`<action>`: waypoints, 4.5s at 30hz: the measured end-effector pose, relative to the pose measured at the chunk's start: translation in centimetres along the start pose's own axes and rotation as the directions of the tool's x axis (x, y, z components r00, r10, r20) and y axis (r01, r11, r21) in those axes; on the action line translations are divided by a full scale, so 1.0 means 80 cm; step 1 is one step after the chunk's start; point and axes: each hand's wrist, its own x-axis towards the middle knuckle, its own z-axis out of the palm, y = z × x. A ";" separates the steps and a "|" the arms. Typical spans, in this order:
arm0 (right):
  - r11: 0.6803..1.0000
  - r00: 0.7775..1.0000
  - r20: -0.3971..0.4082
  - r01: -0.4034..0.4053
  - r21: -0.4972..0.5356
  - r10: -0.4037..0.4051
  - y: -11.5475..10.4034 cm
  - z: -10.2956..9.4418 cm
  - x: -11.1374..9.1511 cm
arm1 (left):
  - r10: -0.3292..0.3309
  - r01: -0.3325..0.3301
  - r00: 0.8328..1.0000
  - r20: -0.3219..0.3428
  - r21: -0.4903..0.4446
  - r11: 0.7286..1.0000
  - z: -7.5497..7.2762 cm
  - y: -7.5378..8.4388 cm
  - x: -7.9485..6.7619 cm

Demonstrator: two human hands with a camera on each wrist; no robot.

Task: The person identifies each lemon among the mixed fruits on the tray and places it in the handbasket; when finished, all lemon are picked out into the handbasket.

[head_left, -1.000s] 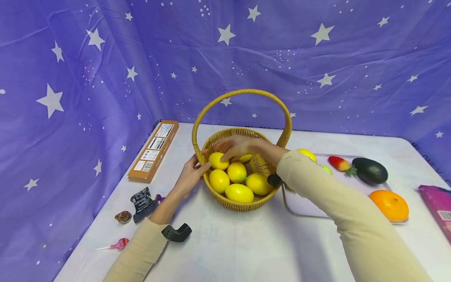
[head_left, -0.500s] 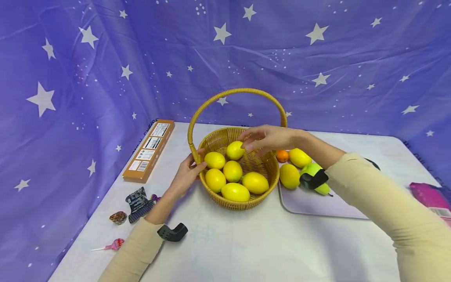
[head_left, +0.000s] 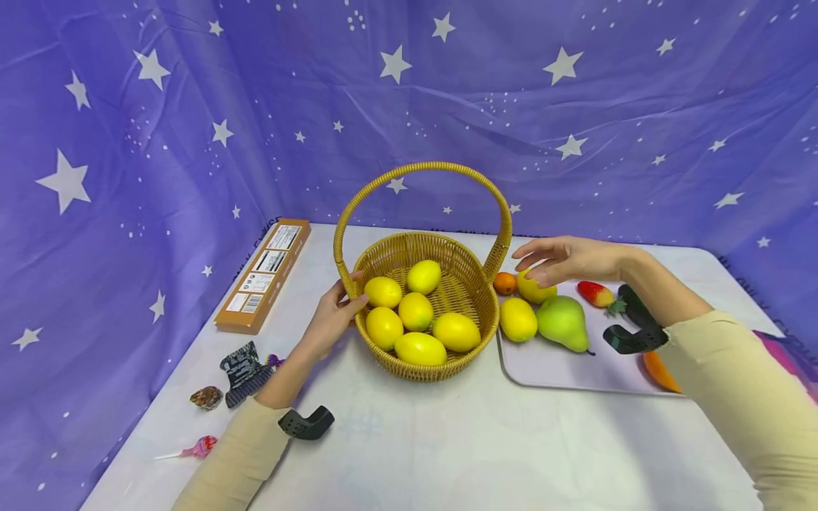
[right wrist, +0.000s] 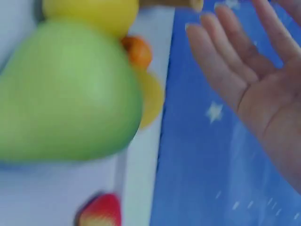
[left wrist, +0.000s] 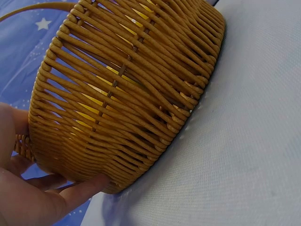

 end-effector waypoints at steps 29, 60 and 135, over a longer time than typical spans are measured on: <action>0.979 0.967 -0.207 -0.173 -0.105 0.149 0.043 -0.016 0.006 | -0.001 0.001 1.000 -0.002 -0.007 1.000 0.000 -0.003 0.001; 0.973 0.962 -0.190 -0.169 0.156 0.198 -0.075 0.115 0.105 | -0.005 0.005 1.000 -0.003 -0.022 1.000 -0.001 0.000 -0.001; 0.866 0.872 0.171 -0.396 -0.304 0.458 -0.013 0.038 0.075 | 0.000 0.000 1.000 0.000 -0.009 1.000 0.001 0.000 0.000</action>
